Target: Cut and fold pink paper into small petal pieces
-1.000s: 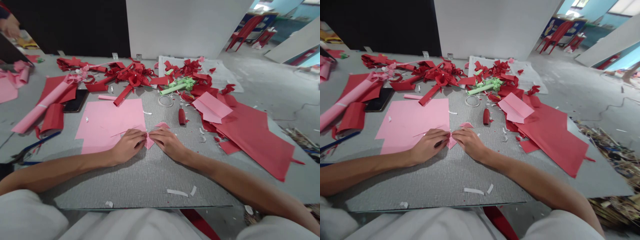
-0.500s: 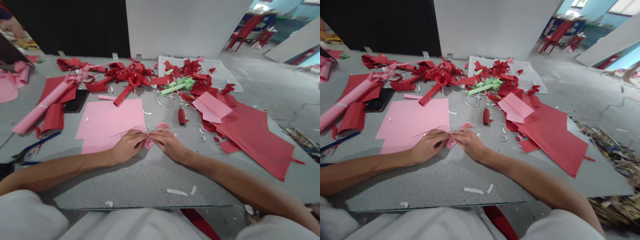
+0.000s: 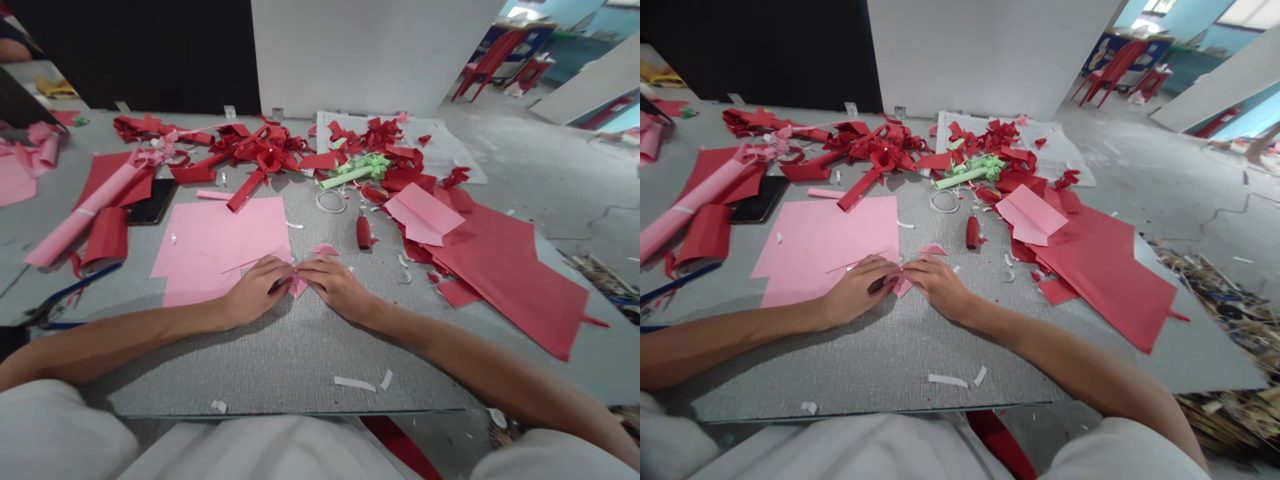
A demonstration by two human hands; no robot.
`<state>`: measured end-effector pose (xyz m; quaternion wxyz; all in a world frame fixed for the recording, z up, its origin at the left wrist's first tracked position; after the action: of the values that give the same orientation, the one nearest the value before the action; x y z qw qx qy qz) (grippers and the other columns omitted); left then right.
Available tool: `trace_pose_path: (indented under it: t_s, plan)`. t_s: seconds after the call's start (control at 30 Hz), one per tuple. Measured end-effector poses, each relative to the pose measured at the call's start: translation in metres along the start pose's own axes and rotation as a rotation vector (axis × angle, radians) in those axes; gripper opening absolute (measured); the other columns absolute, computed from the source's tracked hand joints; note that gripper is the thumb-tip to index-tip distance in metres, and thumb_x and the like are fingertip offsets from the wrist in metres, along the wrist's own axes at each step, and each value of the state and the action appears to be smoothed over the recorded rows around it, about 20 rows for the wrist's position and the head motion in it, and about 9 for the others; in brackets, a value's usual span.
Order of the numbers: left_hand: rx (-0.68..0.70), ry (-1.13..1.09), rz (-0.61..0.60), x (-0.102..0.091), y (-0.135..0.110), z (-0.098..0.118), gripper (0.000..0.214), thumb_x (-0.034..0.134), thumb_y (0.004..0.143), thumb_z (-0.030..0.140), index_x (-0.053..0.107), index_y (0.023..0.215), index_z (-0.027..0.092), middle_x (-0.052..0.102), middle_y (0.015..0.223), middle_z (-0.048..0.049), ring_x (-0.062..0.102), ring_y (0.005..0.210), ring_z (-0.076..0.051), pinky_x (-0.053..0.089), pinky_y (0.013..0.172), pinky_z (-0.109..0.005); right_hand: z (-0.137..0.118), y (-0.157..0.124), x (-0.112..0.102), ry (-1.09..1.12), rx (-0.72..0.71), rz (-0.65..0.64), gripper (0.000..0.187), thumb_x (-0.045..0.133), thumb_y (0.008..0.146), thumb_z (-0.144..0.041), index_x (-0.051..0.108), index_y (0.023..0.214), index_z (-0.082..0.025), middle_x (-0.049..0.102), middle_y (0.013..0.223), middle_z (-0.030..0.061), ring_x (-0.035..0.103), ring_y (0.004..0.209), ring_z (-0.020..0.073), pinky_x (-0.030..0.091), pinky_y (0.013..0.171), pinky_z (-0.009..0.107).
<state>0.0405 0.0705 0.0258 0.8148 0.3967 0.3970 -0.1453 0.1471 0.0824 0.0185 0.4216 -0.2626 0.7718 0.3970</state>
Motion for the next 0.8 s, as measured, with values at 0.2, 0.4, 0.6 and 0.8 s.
trace_pose_path:
  t_s: [0.2, 0.4, 0.6, 0.8]
  plan:
    - [0.014, 0.025, -0.011, 0.001, 0.0, 0.002, 0.022, 0.053, 0.107, 0.018, 0.075, 0.109, 0.018, 0.08, 0.107, -0.0081, 0.073, 0.102, -0.022, 0.062, 0.092, -0.042, -0.002, -0.001, 0.0, -0.025, -0.025, 0.002, 0.03, 0.051, 0.107, -0.011, 0.077, 0.118, -0.021, 0.08, 0.117, 0.011, 0.072, 0.111, 0.0253, 0.06, 0.097, 0.048]
    - [0.048, 0.067, 0.01, 0.0, -0.001, 0.006, 0.024, 0.05, 0.107, 0.016, 0.074, 0.112, 0.017, 0.08, 0.108, -0.0091, 0.074, 0.102, -0.022, 0.062, 0.093, -0.043, -0.01, 0.0, 0.002, -0.117, -0.093, -0.016, 0.029, 0.048, 0.108, -0.012, 0.075, 0.118, -0.017, 0.078, 0.119, 0.0126, 0.07, 0.11, 0.0254, 0.06, 0.097, 0.046]
    - [0.082, 0.144, -0.03, 0.003, -0.004, 0.007, 0.024, 0.051, 0.108, 0.017, 0.075, 0.111, 0.017, 0.08, 0.11, -0.0093, 0.073, 0.103, -0.022, 0.06, 0.095, -0.043, -0.018, 0.002, 0.003, -0.218, -0.127, -0.065, 0.03, 0.045, 0.107, -0.009, 0.072, 0.122, -0.014, 0.077, 0.121, 0.0146, 0.068, 0.11, 0.0268, 0.059, 0.097, 0.045]
    - [0.096, 0.248, -0.038, 0.002, -0.006, 0.01, 0.024, 0.052, 0.108, 0.017, 0.075, 0.11, 0.017, 0.079, 0.11, -0.0091, 0.069, 0.101, -0.024, 0.058, 0.091, -0.042, -0.021, 0.004, 0.004, -0.281, -0.134, -0.096, 0.031, 0.045, 0.105, -0.006, 0.07, 0.121, -0.013, 0.076, 0.123, 0.0141, 0.067, 0.11, 0.0275, 0.058, 0.098, 0.044]
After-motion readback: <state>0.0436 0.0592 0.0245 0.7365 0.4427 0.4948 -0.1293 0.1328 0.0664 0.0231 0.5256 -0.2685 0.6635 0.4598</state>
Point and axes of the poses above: each hand's wrist, its own y-axis towards the middle knuckle, its own x-axis out of the palm, z = x × y, the point moved 10 cm from there along y, towards the middle knuckle
